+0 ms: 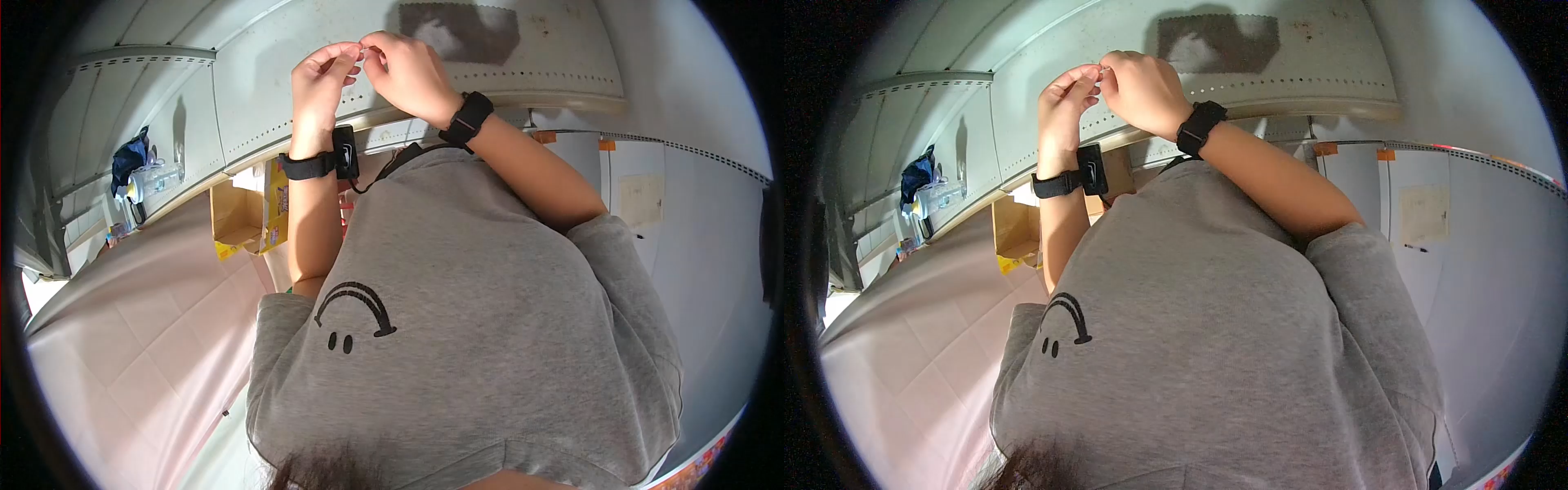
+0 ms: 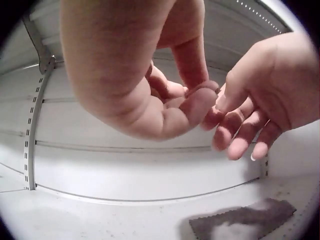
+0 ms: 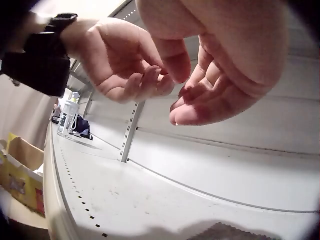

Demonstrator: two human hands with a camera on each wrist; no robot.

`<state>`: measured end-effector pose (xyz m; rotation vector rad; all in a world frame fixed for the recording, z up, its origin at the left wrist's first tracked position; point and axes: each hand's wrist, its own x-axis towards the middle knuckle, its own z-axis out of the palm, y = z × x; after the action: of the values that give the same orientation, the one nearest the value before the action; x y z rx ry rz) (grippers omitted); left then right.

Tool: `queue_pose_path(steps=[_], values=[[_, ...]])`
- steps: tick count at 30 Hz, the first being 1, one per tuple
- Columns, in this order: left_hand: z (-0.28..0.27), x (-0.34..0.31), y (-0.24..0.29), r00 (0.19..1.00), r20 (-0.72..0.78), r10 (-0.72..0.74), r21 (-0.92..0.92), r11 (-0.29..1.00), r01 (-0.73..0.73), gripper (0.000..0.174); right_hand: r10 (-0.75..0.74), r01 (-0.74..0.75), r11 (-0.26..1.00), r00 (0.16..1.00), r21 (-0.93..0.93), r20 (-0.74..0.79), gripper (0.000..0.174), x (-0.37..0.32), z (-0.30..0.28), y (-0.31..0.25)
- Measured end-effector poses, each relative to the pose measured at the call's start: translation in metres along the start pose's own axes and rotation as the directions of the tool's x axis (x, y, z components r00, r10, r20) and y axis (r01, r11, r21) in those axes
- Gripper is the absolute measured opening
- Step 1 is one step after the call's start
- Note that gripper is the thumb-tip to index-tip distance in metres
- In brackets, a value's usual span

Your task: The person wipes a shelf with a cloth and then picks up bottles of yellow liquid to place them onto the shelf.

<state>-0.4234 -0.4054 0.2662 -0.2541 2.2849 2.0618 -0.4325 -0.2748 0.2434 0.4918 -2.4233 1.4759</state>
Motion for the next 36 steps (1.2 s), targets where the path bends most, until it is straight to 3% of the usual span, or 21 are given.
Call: queue_pose_path(steps=[6,24,27,29,31,33,35,36], values=[[0.002,0.000,-0.002,0.999,0.016,0.034,0.041,0.999,-0.035,0.015,-0.022,0.022,1.000,1.000,-0.002,-0.019,0.013,0.001,-0.001,0.001],[-0.001,-0.003,-0.011,1.000,0.004,0.031,0.118,0.993,-0.031,0.014,0.065,-0.064,0.998,0.988,-0.009,0.138,0.015,0.005,0.003,0.012],[0.000,-0.006,-0.012,0.998,-0.040,0.058,0.098,0.994,-0.054,0.012,0.114,-0.111,0.993,0.987,-0.033,0.116,0.014,0.005,0.012,0.019],[0.000,-0.008,-0.010,0.996,-0.066,0.066,0.073,0.995,-0.061,0.013,0.110,-0.111,0.991,0.994,-0.077,-0.015,0.016,0.003,0.013,0.027],[-0.006,-0.009,-0.007,0.989,-0.149,0.000,-0.001,1.000,0.000,0.014,0.085,-0.085,0.993,0.996,-0.086,0.001,0.016,0.004,0.012,0.034],[-0.015,-0.009,-0.008,0.991,-0.113,-0.072,-0.025,0.997,0.070,0.016,0.060,-0.058,0.994,0.998,-0.092,0.021,0.016,0.003,0.011,0.036],[-0.020,-0.008,-0.007,0.981,-0.046,-0.187,-0.167,0.970,0.177,0.019,0.141,-0.153,0.987,0.973,0.054,0.183,0.016,0.003,0.008,0.033],[-0.021,-0.007,-0.007,0.981,-0.046,-0.187,-0.166,0.970,0.177,0.019,0.141,-0.153,0.987,0.973,0.055,0.181,0.016,0.003,0.007,0.031]])
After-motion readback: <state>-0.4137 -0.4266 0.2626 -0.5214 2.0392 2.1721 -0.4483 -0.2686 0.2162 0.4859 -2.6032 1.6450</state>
